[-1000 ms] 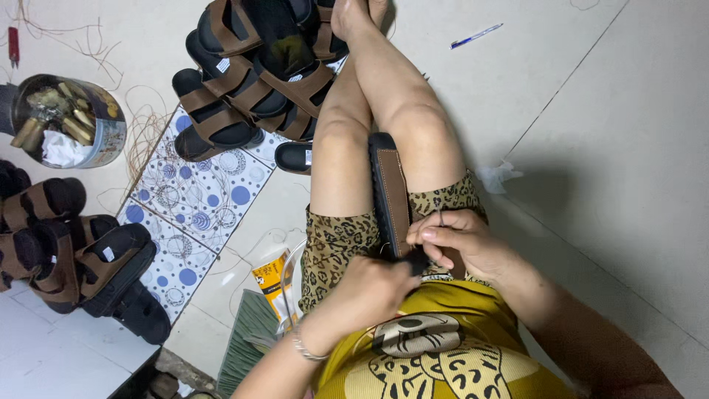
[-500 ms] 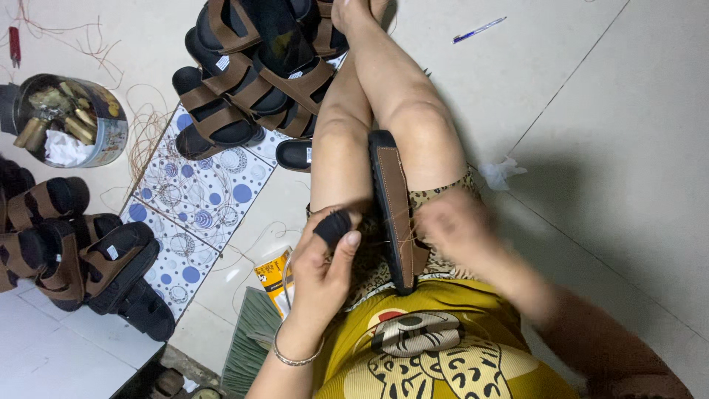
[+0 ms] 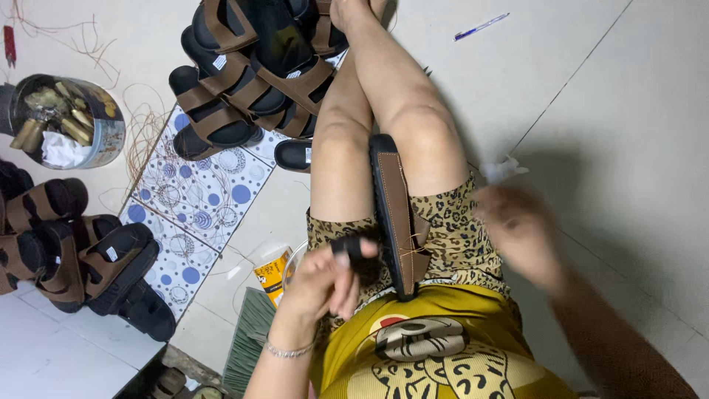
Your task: The person sits on the floor and sews a brown sandal using a needle and thread. They repeatedly push the needle through the sole and pull the thread to stitch the sandal while surrounded by other sandals.
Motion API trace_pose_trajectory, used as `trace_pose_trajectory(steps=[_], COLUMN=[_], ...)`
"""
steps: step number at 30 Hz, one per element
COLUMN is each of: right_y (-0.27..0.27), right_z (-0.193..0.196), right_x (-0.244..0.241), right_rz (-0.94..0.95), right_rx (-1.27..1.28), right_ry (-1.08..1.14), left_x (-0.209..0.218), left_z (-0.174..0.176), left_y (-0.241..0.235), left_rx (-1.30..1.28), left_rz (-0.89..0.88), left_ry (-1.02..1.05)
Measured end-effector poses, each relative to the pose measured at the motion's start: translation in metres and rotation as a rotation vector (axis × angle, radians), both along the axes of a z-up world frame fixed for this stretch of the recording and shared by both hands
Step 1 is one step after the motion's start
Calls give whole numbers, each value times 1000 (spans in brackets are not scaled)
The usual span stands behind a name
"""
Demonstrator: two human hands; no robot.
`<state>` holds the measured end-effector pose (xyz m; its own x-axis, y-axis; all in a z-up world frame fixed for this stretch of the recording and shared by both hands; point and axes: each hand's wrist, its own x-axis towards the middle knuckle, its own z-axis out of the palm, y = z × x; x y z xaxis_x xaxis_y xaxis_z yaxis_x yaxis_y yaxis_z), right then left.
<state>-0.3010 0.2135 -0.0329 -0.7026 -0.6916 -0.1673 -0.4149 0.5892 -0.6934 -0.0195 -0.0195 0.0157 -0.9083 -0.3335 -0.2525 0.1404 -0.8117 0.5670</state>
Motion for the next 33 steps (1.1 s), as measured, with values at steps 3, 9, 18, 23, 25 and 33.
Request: trace_pose_trajectory(steps=[3,9,18,23,25,33], right_y=[-33,-44,-88,-85,-70,-49], right_z=[40,87,43,38,41,54], right_x=[57,59,88,47,24,21], right_rz=[346,663,262,-56,-95,327], right_rx=[-116,94,-540,-387,-208,-75], right_ry=[-394,-360,-985,-1041,-960,-230], left_x=[-35,-44,-33,-12,26,40], left_z=[7,-2,-66,-88,-102,-46], left_y=[-14,-59,-81,-93,-103,-75], left_rx=[-25,-1446,73,112,85,-1184], left_rz=[294,475,682,613,540,391], left_ry=[-46,-716,-274,-533,-566,-1084])
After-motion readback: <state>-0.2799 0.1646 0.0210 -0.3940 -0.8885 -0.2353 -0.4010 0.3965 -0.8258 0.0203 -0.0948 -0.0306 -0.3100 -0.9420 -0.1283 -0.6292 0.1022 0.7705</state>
